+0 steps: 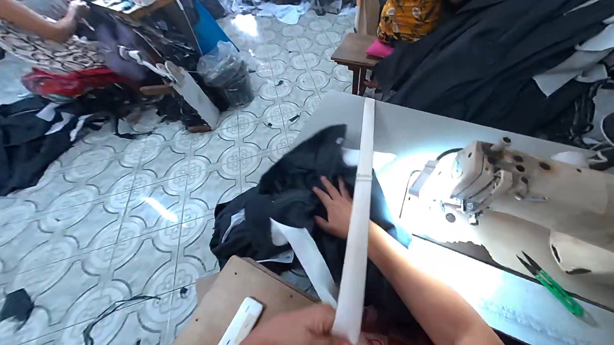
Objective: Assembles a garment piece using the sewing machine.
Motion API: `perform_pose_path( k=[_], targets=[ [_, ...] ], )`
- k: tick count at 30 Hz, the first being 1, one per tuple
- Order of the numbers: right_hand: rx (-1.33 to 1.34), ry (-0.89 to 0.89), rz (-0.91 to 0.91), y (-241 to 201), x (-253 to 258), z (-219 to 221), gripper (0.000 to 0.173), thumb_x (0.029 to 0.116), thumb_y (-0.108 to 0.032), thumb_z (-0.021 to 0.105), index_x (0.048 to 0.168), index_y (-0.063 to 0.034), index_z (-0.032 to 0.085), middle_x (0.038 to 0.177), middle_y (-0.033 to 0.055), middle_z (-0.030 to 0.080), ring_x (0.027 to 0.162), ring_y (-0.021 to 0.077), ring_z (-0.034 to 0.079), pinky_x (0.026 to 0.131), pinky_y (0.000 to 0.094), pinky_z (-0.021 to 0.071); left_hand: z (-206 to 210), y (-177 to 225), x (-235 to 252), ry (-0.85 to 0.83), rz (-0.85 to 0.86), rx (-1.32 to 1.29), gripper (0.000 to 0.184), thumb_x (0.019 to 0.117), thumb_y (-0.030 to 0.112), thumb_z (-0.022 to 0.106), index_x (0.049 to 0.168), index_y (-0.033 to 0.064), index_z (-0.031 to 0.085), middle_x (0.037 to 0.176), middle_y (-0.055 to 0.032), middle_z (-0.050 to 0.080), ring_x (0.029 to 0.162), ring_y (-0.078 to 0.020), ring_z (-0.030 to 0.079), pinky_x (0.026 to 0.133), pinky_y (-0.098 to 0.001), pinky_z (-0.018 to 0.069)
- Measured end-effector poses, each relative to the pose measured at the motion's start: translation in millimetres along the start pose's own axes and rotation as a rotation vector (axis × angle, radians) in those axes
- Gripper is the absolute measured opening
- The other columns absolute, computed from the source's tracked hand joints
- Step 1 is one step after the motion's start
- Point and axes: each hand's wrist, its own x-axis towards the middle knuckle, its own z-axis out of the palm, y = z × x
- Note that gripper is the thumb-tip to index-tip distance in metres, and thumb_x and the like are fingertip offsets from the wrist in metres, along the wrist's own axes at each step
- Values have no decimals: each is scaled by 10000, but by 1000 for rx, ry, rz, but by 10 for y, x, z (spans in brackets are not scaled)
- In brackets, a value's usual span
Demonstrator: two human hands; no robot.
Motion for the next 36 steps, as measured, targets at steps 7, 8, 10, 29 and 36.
perform_pose_path(
  k=[7, 8, 10, 29, 36],
  targets=[
    [33, 103, 20, -66, -1207, -716, 365, 1085, -283, 473, 1321, -95, 679, 1494, 91, 571, 1346, 243, 578, 1101, 437, 492, 114, -555, -60, 1279, 11, 279, 574, 952, 189, 654, 1421, -58, 431, 1378, -116, 580, 1262, -139, 580, 1044, -313, 513],
    [41, 248, 115, -26, -1550, -776, 329, 1074, -294, 500, 1200, -105, 738, 1304, 65, 695, 1149, 196, 693, 969, 398, 581, 177, -641, -49, 1395, -30, 165, 658, 932, 225, 672, 1453, -45, 375, 1390, -115, 547, 1266, -126, 557, 1019, -300, 512],
    [14, 466, 378, 46, -2087, -773, 402, 1024, -429, 568, 1017, -66, 741, 934, 83, 731, 784, 206, 706, 699, 419, 599, 260, -791, 4, 1493, -205, -118, 741, 939, 284, 690, 1519, 10, 318, 1406, -128, 526, 1238, -161, 564, 970, -373, 534],
    [60, 698, 702, 698, -2867, -701, 375, 980, -330, 680, 1035, 41, 688, 881, 176, 699, 813, 256, 672, 761, 463, 545, -430, -85, -462, 986, -606, 1028, 338, 1023, 194, 593, 1278, -24, 631, 1185, -263, 678, 1033, -451, 684, 880, -684, 520],
    [-268, 757, 656, 277, -2821, -589, 394, 1016, -356, 593, 1143, -2, 710, 1136, 245, 694, 1034, 449, 676, 801, 620, 537, -259, 77, 553, 851, -9, 1173, 239, 1000, 161, 620, 1181, 39, 719, 1178, -138, 720, 1106, -267, 699, 944, -433, 586]
  ],
)
